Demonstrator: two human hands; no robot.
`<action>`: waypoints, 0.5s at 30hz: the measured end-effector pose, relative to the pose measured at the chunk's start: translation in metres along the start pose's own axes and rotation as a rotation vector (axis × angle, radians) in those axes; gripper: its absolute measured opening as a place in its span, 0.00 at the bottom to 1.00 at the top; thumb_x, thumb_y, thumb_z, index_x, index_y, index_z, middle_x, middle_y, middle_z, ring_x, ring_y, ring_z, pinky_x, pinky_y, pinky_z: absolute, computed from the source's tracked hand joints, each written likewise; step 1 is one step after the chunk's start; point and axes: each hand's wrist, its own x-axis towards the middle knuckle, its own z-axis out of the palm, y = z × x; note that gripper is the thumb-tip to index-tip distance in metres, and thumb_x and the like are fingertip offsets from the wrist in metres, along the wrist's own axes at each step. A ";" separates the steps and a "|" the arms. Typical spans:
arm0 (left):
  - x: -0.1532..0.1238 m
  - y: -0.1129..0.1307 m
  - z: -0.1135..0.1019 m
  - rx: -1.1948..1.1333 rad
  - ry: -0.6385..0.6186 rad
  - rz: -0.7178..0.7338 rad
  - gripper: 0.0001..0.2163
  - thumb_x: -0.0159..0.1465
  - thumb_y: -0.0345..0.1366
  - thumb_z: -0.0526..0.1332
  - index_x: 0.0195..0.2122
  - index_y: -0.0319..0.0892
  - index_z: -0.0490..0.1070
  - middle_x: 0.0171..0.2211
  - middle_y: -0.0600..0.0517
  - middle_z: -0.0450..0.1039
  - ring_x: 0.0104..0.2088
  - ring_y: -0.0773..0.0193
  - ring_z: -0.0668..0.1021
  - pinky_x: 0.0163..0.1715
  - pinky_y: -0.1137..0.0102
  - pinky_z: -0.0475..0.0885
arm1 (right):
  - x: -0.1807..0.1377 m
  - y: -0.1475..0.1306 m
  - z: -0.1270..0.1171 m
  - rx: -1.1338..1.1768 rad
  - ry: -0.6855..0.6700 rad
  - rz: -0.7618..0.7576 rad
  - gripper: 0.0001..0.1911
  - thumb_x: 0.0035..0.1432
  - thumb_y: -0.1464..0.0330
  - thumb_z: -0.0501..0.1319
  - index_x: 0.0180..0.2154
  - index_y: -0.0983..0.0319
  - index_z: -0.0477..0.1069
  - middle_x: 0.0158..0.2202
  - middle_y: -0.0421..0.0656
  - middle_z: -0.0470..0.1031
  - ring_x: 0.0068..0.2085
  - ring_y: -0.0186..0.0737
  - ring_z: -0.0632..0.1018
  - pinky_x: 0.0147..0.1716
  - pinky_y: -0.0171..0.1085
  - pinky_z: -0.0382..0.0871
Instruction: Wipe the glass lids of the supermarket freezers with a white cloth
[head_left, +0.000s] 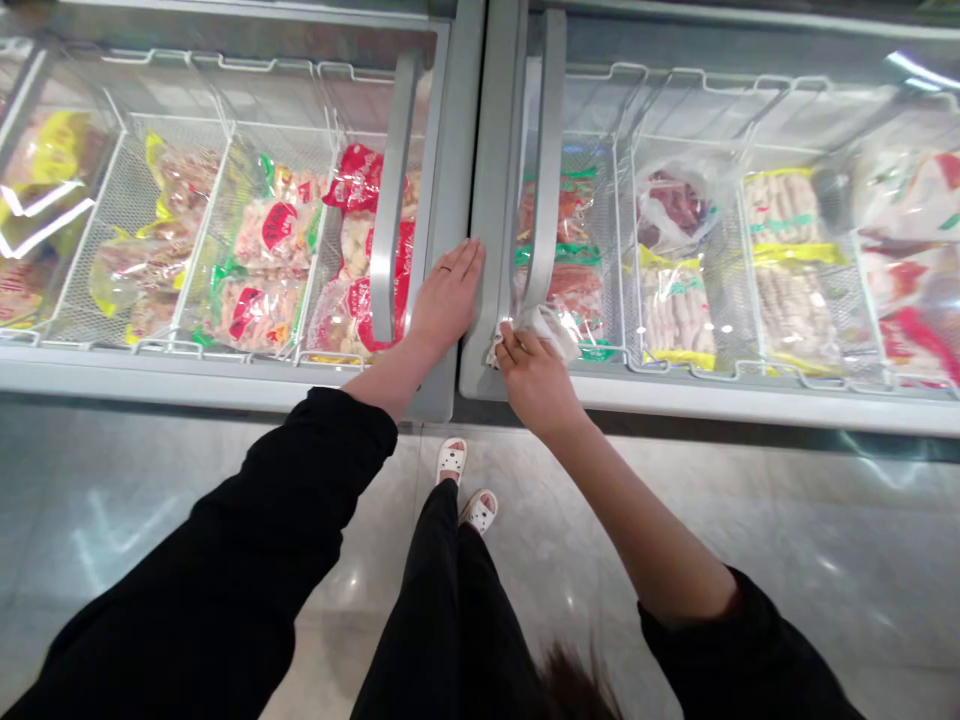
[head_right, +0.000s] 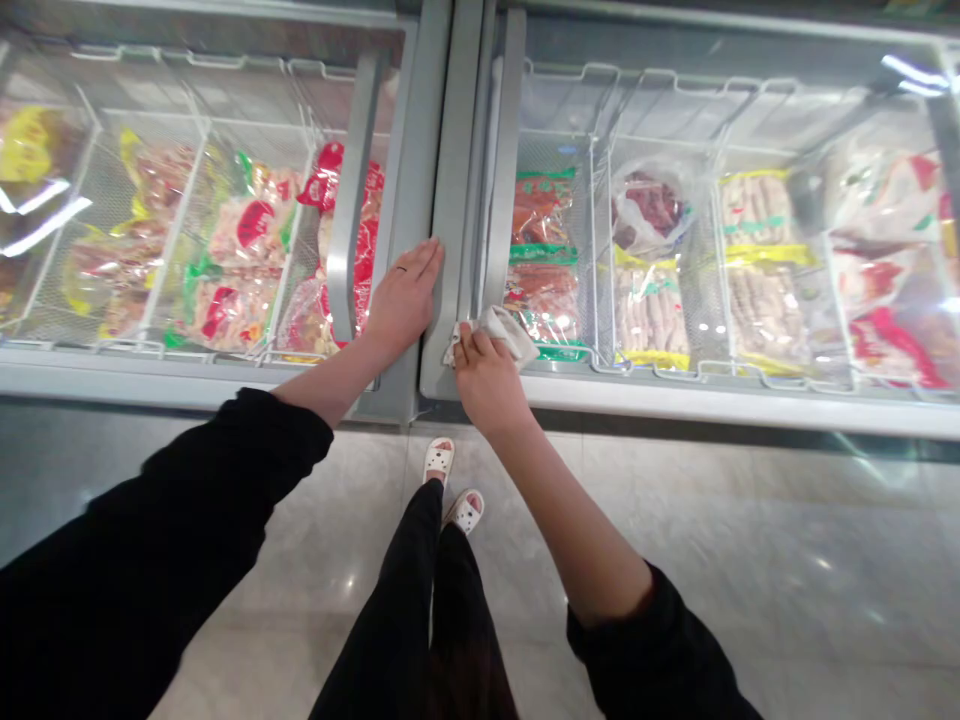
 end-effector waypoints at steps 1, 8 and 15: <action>-0.006 0.001 0.001 -0.007 -0.002 -0.003 0.34 0.69 0.20 0.48 0.78 0.35 0.52 0.78 0.39 0.55 0.78 0.50 0.58 0.78 0.49 0.53 | -0.008 -0.003 0.003 0.024 -0.002 0.002 0.23 0.71 0.77 0.53 0.61 0.70 0.77 0.69 0.60 0.71 0.61 0.58 0.78 0.57 0.55 0.75; -0.076 0.019 -0.010 -0.028 -0.099 0.086 0.35 0.68 0.20 0.48 0.77 0.37 0.52 0.78 0.41 0.55 0.79 0.54 0.56 0.78 0.51 0.55 | -0.056 -0.019 0.023 0.220 0.173 0.060 0.24 0.72 0.73 0.54 0.64 0.59 0.76 0.67 0.47 0.77 0.60 0.52 0.79 0.59 0.53 0.75; -0.096 0.016 -0.007 -0.203 0.087 0.028 0.34 0.71 0.21 0.45 0.78 0.47 0.50 0.79 0.48 0.55 0.78 0.61 0.57 0.78 0.54 0.56 | -0.020 -0.026 0.032 0.222 0.171 0.008 0.26 0.76 0.68 0.51 0.71 0.58 0.68 0.74 0.44 0.66 0.76 0.49 0.65 0.73 0.55 0.62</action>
